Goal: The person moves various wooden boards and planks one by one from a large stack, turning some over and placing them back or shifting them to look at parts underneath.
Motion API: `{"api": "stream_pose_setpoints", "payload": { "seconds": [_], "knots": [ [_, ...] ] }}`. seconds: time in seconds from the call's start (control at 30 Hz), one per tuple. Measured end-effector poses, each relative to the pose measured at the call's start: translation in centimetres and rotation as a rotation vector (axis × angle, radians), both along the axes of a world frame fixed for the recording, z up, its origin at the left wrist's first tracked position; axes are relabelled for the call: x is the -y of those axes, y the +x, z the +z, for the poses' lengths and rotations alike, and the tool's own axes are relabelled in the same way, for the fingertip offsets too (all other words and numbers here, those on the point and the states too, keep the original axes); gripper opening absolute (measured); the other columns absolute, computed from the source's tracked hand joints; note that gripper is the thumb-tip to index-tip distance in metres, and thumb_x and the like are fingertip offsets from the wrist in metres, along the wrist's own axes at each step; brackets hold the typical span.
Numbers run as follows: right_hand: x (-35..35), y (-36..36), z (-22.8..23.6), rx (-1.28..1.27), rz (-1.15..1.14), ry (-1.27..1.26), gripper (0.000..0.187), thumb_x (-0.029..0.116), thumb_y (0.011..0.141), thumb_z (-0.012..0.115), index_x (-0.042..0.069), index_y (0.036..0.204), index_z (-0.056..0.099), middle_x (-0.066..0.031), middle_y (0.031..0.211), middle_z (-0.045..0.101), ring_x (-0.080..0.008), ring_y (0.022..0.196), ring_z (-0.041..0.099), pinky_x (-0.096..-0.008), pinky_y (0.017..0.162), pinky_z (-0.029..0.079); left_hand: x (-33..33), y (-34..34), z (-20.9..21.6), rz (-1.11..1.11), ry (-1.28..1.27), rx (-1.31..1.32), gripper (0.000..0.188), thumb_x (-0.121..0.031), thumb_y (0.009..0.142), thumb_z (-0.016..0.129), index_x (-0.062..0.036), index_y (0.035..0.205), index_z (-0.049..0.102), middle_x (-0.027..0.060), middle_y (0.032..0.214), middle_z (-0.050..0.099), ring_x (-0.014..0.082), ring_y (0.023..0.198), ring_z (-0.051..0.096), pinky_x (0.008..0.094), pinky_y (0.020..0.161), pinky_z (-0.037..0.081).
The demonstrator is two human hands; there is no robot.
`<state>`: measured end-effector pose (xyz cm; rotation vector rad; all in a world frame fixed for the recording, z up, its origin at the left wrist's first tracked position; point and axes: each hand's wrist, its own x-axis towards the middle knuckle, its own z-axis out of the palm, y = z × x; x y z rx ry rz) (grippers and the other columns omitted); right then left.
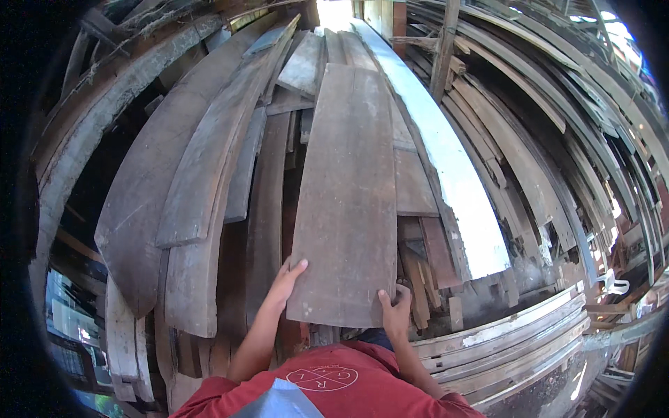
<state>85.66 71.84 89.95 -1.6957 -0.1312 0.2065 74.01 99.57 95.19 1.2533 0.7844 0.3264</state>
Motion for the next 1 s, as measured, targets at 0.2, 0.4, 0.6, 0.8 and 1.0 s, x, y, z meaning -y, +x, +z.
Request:
{"api": "stream_pose_setpoints", "payload": {
  "seconds": [0.2, 0.4, 0.6, 0.8, 1.0],
  "knots": [
    [2.2, 3.2, 6.8, -0.181, -0.020, 0.087, 0.041, 0.017, 0.095, 0.078, -0.005, 0.127, 0.062, -0.0131, 0.115, 0.068, -0.0186, 0.111, 0.063, -0.0342, 0.101, 0.049, 1.4, 0.7, 5.4, -0.052, -0.199, 0.084, 0.067, -0.036, 0.097, 0.078, 0.0028, 0.147, 0.055, 0.0133, 0.135, 0.068, 0.0222, 0.122, 0.064, 0.0374, 0.108, 0.048],
    [0.7, 12.0, 9.1, 0.139, -0.221, 0.060, 0.035, 0.011, 0.095, 0.071, -0.004, 0.127, 0.064, -0.0125, 0.117, 0.069, -0.0217, 0.111, 0.065, -0.0347, 0.102, 0.049, 1.1, 10.4, 11.0, -0.036, -0.192, 0.129, 0.057, -0.034, 0.097, 0.078, -0.0007, 0.139, 0.060, 0.0111, 0.128, 0.070, 0.0221, 0.117, 0.066, 0.0377, 0.104, 0.050],
    [-9.1, 33.7, 13.7, 0.303, -0.387, 0.315, 0.028, 0.017, 0.100, 0.072, -0.003, 0.118, 0.065, -0.0120, 0.108, 0.068, -0.0255, 0.104, 0.064, -0.0383, 0.095, 0.049, -8.4, 31.1, 17.9, -0.113, -0.447, 0.245, 0.059, -0.042, 0.099, 0.071, -0.0068, 0.145, 0.059, 0.0176, 0.141, 0.066, 0.0386, 0.124, 0.065, 0.0644, 0.089, 0.056],
    [-16.5, 44.4, 14.8, 0.644, -0.288, -0.038, 0.027, 0.018, 0.100, 0.073, -0.002, 0.117, 0.068, -0.0174, 0.118, 0.066, -0.0312, 0.113, 0.061, -0.0431, 0.100, 0.048, -12.5, 38.3, 21.1, 0.117, 0.585, 0.363, 0.060, -0.035, 0.104, 0.068, -0.0009, 0.152, 0.056, 0.0212, 0.146, 0.062, 0.0338, 0.142, 0.054, 0.0415, 0.122, 0.038],
    [-20.5, 27.9, 10.2, 0.448, 0.234, -0.041, 0.021, 0.016, 0.101, 0.068, -0.002, 0.112, 0.069, -0.0090, 0.103, 0.069, -0.0193, 0.097, 0.065, -0.0343, 0.093, 0.051, -14.1, 17.4, 18.9, 0.119, 0.793, 0.159, 0.046, -0.033, 0.106, 0.066, -0.0107, 0.146, 0.065, 0.0169, 0.145, 0.064, 0.0282, 0.143, 0.053, 0.0407, 0.121, 0.038]
  ]
}}
